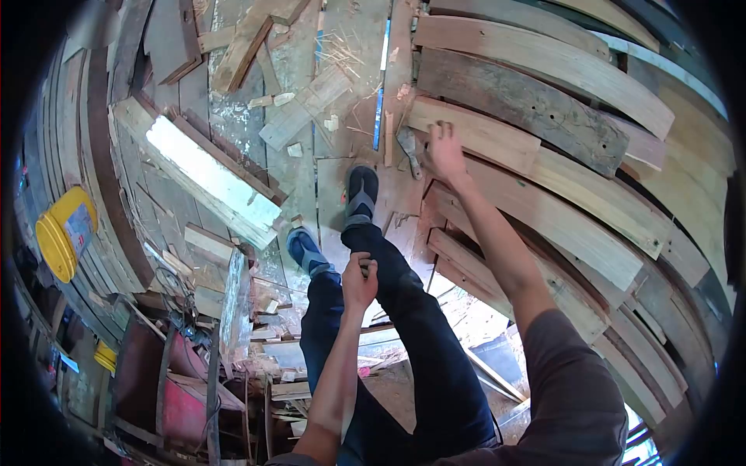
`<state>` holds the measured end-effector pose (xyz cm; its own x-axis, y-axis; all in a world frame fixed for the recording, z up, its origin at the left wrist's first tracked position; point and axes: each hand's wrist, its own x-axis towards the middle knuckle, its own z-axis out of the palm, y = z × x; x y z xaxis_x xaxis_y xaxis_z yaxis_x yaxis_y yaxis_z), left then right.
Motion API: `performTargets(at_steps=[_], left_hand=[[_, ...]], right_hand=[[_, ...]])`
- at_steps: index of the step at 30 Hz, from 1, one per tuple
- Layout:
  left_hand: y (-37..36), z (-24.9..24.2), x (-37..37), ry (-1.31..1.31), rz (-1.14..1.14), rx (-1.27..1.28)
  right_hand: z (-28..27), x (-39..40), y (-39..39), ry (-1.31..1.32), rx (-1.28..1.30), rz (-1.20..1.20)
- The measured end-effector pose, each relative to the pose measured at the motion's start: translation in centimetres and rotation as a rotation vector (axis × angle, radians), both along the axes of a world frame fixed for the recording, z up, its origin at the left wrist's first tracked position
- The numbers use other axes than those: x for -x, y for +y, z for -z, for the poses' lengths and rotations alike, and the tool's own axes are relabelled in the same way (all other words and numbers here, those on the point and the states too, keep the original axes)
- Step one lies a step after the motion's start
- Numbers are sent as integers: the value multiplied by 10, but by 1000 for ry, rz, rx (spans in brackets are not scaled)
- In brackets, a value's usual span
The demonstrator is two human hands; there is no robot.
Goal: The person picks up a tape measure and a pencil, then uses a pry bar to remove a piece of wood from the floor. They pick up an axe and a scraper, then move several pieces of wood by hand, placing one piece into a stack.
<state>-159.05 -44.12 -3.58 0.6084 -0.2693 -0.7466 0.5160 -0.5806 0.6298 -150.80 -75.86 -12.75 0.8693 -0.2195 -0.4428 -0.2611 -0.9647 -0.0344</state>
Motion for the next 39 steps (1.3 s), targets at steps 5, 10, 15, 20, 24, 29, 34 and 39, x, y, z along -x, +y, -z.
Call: performTargets(at_steps=[5, 10, 15, 20, 24, 29, 34, 39], left_hand=[[9, 0, -6, 33, -53, -4], [22, -6, -11, 62, -156, -32], [19, -5, -10, 105, -211, -54], [11, -3, -14, 100, -192, -45], [8, -5, -18, 121, -209, -67], [3, -4, -19, 91, -154, -39], [-1, -4, -24, 98, -109, -53], [-5, -2, -16, 170, -110, -55]], right_hand=[[98, -79, 60, 78, -349, 174], [145, -168, 122, 56, -415, 589], [170, -195, 149, 52, -218, 653], [177, -195, 138, 35, -173, 635], [173, -196, 120, 114, -185, 699], [164, -187, 126, 151, -274, 740], [160, -168, 118, 20, -732, 687], [74, -123, 78, -294, -923, 626]])
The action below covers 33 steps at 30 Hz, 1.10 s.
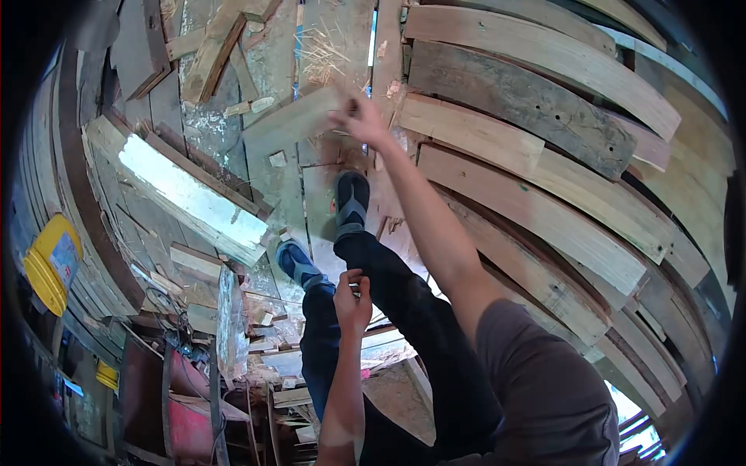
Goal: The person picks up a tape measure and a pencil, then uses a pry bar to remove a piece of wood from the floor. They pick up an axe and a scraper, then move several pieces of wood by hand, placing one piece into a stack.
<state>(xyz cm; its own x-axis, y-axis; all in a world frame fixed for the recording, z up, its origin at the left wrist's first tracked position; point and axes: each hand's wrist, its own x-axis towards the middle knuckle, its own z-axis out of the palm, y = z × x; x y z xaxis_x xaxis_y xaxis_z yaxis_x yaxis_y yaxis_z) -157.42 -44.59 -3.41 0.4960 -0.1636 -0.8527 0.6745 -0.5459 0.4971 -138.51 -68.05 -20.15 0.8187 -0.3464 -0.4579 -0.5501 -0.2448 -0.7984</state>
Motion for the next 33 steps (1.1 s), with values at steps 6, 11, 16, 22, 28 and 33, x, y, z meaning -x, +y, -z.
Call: performTargets(at_steps=[6, 11, 16, 22, 28, 33], left_hand=[[-4, 4, 13, -41, 26, 30], [-12, 4, 17, -68, 13, 94], [-21, 2, 17, -72, 54, 108], [-17, 4, 16, -98, 112, 87], [-10, 6, 12, -91, 116, 87], [-7, 1, 4, -73, 153, 76]], right_hand=[[-73, 94, -111, 25, 285, 356], [-122, 148, -158, -72, 608, 379], [-95, 157, -152, 32, 666, 458], [-82, 156, -114, 42, 1231, 692], [-13, 213, -65, 805, 474, 102], [63, 223, -44, 979, 626, -110]])
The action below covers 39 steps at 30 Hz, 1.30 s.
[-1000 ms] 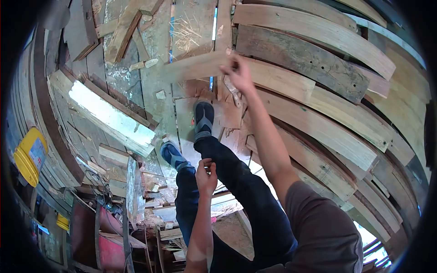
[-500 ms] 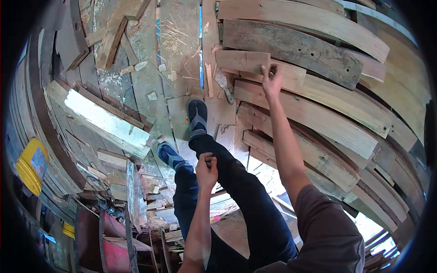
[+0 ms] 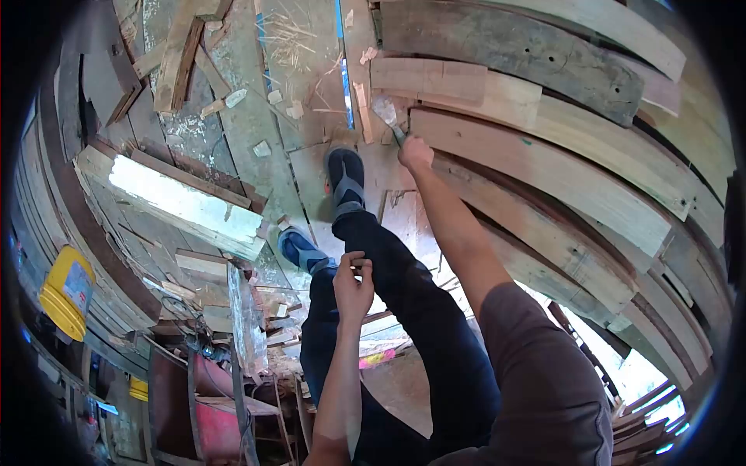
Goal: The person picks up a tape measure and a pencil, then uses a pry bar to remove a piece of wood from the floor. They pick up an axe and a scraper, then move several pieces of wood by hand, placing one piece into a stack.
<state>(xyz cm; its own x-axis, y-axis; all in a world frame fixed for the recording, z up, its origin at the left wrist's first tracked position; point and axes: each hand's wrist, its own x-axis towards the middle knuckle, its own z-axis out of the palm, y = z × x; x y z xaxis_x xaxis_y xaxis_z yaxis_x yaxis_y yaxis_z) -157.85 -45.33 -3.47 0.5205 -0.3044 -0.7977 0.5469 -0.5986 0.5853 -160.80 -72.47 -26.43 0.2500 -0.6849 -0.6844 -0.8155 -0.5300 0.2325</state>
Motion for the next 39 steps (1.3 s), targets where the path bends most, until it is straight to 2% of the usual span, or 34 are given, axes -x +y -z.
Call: performTargets(at_steps=[4, 7, 10, 13, 16, 20, 23, 26, 28, 31, 32, 33, 34, 37, 39], left_hand=[[4, -3, -6, 16, 48, -23], [5, -2, -7, 28, 57, -21], [4, -1, -7, 35, 56, -18], [5, -2, -6, 33, 71, -14], [4, -3, -6, 36, 65, -14], [3, -1, -1, 36, 56, 11], [3, 2, 5, 23, 46, 23], [5, 4, 7, 104, -75, 26], [4, 7, 8, 225, -230, 34], [4, 7, -1, 506, -670, 123], [10, 14, -2, 560, -662, 160], [14, 21, 3, 552, -739, 172], [17, 27, 8, 543, -817, 183], [22, 28, 6, 433, -938, 158], [24, 23, 0, 313, -936, 101]], right_hand=[[44, 8, 15, 31, 174, -234], [53, 8, 19, -17, 240, -216], [49, 10, 12, -74, 201, -219], [48, 7, 12, -126, 99, 9], [6, 4, 31, -241, 99, -92], [-30, 12, 48, -541, -7, 127], [-50, 30, 59, -510, -132, 182], [-96, 19, 80, -658, -191, 80], [-123, 6, 87, -700, -552, 10], [-166, -18, 107, -751, -962, -138], [-173, -24, 117, -763, -1034, -218], [-179, -28, 128, -773, -1105, -300], [-181, -29, 138, -843, -1173, -277], [-185, -41, 139, -675, -1361, -259], [-148, -38, 122, -664, -1477, -77]])
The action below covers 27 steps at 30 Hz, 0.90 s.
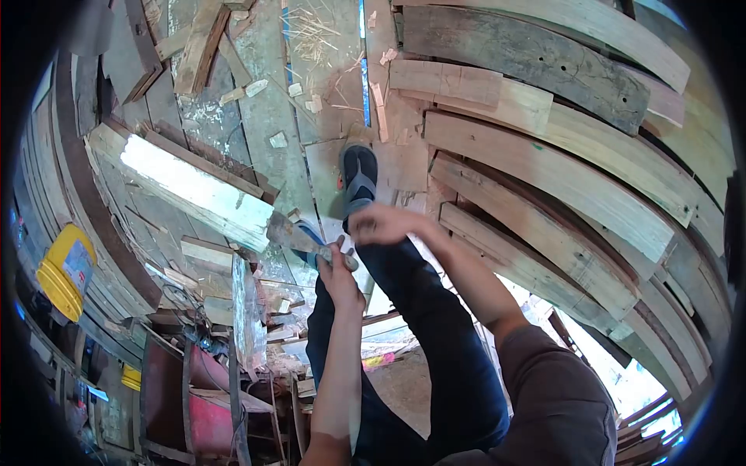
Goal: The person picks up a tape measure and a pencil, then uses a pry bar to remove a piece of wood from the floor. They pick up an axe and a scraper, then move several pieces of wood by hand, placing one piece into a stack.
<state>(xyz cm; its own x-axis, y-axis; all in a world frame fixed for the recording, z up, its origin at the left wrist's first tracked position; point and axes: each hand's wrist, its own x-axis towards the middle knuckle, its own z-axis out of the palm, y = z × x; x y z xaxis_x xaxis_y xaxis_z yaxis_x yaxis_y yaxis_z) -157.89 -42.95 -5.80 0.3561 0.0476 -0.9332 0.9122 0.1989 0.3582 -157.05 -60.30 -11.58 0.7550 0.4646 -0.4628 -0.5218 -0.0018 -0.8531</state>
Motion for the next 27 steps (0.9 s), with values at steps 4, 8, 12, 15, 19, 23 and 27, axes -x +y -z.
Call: performTargets(at_steps=[4, 8, 12, 15, 19, 23, 27], left_hand=[[5, 1, -3, -30, 8, 26], [5, 2, 2, 39, 13, 52], [2, -2, 0, 6, 46, 44], [2, -3, -1, 34, 34, 27], [-3, -1, 0, 41, 31, 22], [-6, -1, 1, 40, 60, 37], [-7, -1, -1, 40, 51, 38]], right_hand=[[109, 3, -56, 197, 1018, 231], [156, -18, -77, 517, 1367, 196], [173, -36, -78, 656, 1249, 129], [191, -41, -74, 661, 1300, 164], [204, -42, -79, 618, 1343, 194], [188, -45, -78, 517, 1371, 149], [160, -67, -75, 386, 1254, 382]])
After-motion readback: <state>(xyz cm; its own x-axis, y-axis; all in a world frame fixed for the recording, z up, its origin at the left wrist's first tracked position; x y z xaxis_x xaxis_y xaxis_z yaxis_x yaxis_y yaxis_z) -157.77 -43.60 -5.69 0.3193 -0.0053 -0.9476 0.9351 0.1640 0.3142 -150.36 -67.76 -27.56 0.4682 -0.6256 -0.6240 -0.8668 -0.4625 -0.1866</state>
